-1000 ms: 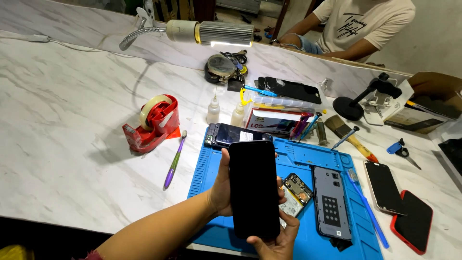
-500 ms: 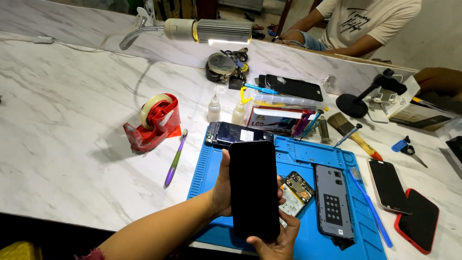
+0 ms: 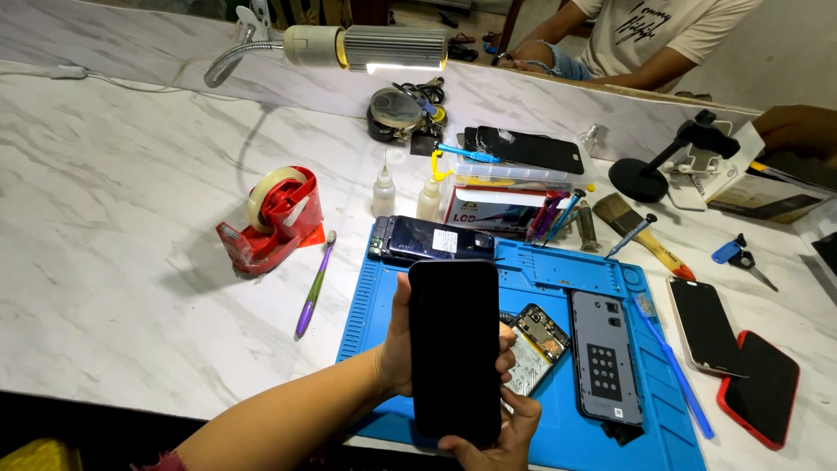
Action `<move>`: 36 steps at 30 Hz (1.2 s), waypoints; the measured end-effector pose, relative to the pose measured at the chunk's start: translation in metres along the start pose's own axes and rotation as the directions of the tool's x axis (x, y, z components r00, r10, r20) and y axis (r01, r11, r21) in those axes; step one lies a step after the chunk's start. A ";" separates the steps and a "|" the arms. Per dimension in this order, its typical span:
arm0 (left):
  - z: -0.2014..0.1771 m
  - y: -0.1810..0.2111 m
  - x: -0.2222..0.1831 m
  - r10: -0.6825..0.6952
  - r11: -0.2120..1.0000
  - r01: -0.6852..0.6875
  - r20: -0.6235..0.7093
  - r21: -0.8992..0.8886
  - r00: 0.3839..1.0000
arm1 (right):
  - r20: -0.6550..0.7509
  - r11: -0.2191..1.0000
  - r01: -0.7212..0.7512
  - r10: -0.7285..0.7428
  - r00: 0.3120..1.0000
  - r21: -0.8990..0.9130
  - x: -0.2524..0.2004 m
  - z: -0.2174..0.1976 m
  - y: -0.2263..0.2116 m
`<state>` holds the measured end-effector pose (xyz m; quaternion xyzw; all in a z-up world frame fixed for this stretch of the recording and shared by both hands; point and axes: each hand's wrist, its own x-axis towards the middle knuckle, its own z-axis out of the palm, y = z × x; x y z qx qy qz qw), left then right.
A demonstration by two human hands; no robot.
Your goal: Disassembling a mobile phone to access internal components like the battery and motherboard.
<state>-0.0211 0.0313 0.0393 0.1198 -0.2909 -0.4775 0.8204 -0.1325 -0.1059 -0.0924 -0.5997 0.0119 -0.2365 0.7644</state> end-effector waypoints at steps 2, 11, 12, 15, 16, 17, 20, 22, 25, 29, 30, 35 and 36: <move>-0.001 0.000 0.000 -0.004 1.000 0.004 -0.007 0.014 1.000 | 0.016 0.999 -0.026 0.026 1.000 0.023 0.001 -0.004 0.003; -0.005 -0.002 -0.001 -0.005 1.000 0.005 -0.003 0.011 1.000 | 0.018 0.988 -0.138 0.138 0.990 0.073 -0.002 -0.010 0.009; -0.005 -0.002 -0.001 -0.007 1.000 0.007 -0.015 0.005 1.000 | 0.008 0.993 -0.113 0.112 0.994 0.043 -0.002 -0.009 0.007; -0.004 -0.002 -0.001 -0.010 1.000 0.011 -0.038 0.019 0.999 | 0.021 0.995 -0.091 0.091 0.996 0.032 -0.002 -0.008 0.005; -0.004 -0.001 0.000 -0.011 0.999 0.013 -0.049 0.040 0.999 | 0.043 0.994 -0.096 0.094 0.995 0.053 -0.002 -0.007 0.004; -0.004 -0.001 0.000 -0.009 0.999 0.011 -0.047 0.041 0.999 | 0.044 0.994 -0.094 0.091 0.995 0.052 -0.001 -0.007 0.004; -0.004 -0.001 0.000 -0.010 1.000 0.011 -0.050 0.015 0.999 | 0.016 0.998 -0.063 0.064 0.998 -0.011 0.001 -0.005 0.004; -0.003 -0.001 0.001 -0.015 1.000 0.015 -0.023 0.005 1.000 | 0.015 0.997 -0.073 0.073 0.997 -0.032 0.002 -0.005 0.003; -0.007 -0.003 0.000 -0.023 0.999 0.022 -0.012 -0.023 1.000 | 0.032 0.997 -0.017 0.019 0.999 -0.070 0.002 -0.008 0.007; -0.006 -0.003 0.000 -0.007 1.000 0.007 -0.023 0.003 1.000 | -0.005 0.999 0.020 -0.020 1.000 -0.037 0.000 -0.003 0.005; -0.005 -0.003 0.000 -0.004 1.000 0.004 -0.013 0.000 1.000 | 0.001 0.999 0.017 -0.017 1.000 -0.035 -0.001 -0.003 0.004; -0.002 -0.002 0.001 -0.011 1.000 0.011 0.016 -0.017 1.000 | 0.030 0.999 0.041 -0.041 0.999 -0.029 0.002 -0.005 0.006; 0.000 -0.003 0.002 0.009 1.000 -0.009 0.010 -0.029 1.000 | 0.021 0.999 0.037 -0.037 0.999 -0.022 0.002 -0.003 0.002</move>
